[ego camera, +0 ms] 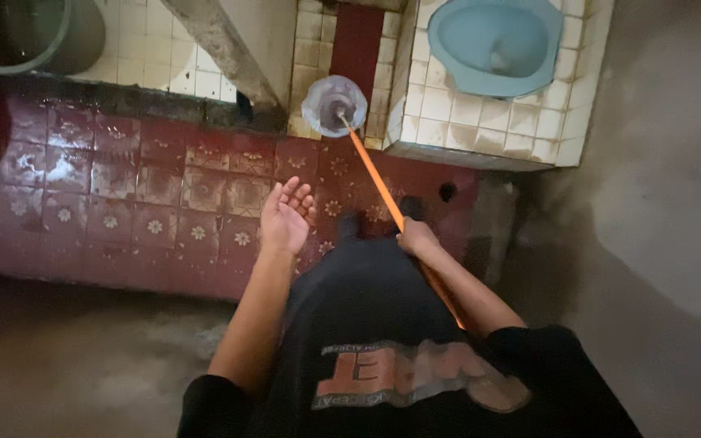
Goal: The person cleans the interior of a squat toilet using a long-handled brush, moving the brush in circular and scrubbing motions within the bowl.
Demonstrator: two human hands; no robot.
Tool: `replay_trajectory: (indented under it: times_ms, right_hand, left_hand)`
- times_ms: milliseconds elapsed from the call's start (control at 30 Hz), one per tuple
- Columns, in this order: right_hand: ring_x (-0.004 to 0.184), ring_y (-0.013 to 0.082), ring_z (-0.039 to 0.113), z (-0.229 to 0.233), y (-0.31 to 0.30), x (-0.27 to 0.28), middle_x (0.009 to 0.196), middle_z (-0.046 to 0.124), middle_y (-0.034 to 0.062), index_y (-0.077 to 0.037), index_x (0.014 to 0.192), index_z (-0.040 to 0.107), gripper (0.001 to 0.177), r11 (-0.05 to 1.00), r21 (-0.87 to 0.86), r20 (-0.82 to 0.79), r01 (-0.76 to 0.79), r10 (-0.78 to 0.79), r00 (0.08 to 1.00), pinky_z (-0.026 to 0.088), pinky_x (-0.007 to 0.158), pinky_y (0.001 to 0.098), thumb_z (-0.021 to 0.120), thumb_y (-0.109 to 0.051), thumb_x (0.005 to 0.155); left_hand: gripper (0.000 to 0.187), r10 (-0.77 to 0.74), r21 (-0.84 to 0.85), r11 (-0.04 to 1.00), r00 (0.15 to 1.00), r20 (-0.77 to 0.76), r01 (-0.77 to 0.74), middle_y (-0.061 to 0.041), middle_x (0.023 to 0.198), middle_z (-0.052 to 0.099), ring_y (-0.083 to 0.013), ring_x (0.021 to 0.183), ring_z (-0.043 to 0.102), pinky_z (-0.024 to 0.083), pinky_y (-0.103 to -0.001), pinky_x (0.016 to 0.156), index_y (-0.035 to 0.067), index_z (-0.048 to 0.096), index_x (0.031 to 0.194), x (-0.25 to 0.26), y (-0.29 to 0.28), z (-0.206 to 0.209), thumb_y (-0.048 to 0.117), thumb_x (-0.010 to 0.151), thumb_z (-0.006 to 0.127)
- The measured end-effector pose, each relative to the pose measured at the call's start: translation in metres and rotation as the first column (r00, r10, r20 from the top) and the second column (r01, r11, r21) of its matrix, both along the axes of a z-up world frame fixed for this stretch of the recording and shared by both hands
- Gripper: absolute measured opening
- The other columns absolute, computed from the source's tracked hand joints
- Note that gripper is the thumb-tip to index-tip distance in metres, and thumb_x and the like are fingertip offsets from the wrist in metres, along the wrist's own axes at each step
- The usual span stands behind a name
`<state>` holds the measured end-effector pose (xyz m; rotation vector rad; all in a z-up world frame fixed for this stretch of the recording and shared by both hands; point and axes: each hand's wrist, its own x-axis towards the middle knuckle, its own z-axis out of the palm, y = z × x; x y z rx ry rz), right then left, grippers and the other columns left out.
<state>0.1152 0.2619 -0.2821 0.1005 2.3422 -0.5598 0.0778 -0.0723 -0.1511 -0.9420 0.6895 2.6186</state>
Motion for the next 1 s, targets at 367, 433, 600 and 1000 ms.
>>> replay_trajectory:
  times_ms: [367, 433, 600, 1000]
  right_hand:
    - [0.055, 0.0148, 0.049, 0.13, 0.012, 0.026, 0.073, 0.051, 0.0023, -0.009, 0.122, 0.058, 0.025, 0.787, -0.236, 0.497, 0.57, -0.407, 0.767, 0.046, 0.048, 0.0349, 0.054, -0.026, 0.104]
    - [0.056, 0.0142, 0.048, 0.124, 0.014, 0.035, 0.074, 0.05, 0.0019, -0.011, 0.128, 0.057, 0.029, 0.798, -0.219, 0.52, 0.561, -0.391, 0.759, 0.046, 0.05, 0.0347, 0.052, -0.027, 0.104]
    - [0.089, 0.0297, 0.064, 0.088, 0.018, 0.051, 0.101, 0.065, 0.0153, -0.01, 0.142, 0.053, 0.043, 0.92, -0.284, 0.227, 0.27, -0.209, 0.951, 0.052, 0.077, 0.0449, 0.056, -0.027, 0.102]
    - [0.114, 0.0469, 0.063, 0.172, 0.056, 0.033, 0.12, 0.066, 0.0291, -0.013, 0.158, 0.029, 0.065, 0.983, -0.118, 0.209, 0.138, -0.111, 0.972, 0.049, 0.098, 0.0527, 0.053, -0.025, 0.099]
  left_hand:
    - [0.036, -0.008, -0.017, 1.0, 0.998, 0.055, 0.009, -0.003, 0.104, 0.072, -0.0188, 0.092, 0.065, 0.051, -0.035, 0.084, 0.015, 0.067, 0.119, 0.015, -0.006, -0.012, 0.044, 0.1, 0.059]
    - [0.036, -0.009, -0.028, 1.0, 0.998, 0.059, 0.011, -0.003, 0.104, 0.071, -0.0188, 0.093, 0.064, 0.051, -0.036, 0.084, 0.015, 0.067, 0.118, 0.018, -0.002, -0.014, 0.044, 0.099, 0.058]
    - [0.039, -0.045, -0.089, 0.995, 0.996, -0.071, 0.039, -0.007, 0.105, 0.071, -0.0214, 0.094, 0.064, 0.051, -0.037, 0.085, 0.01, 0.067, 0.12, 0.019, 0.011, -0.015, 0.044, 0.102, 0.059]
    - [0.038, -0.072, -0.086, 0.994, 0.997, -0.003, 0.071, -0.004, 0.107, 0.071, -0.0188, 0.095, 0.065, 0.052, -0.036, 0.085, 0.014, 0.066, 0.12, 0.015, 0.095, 0.047, 0.045, 0.101, 0.056]
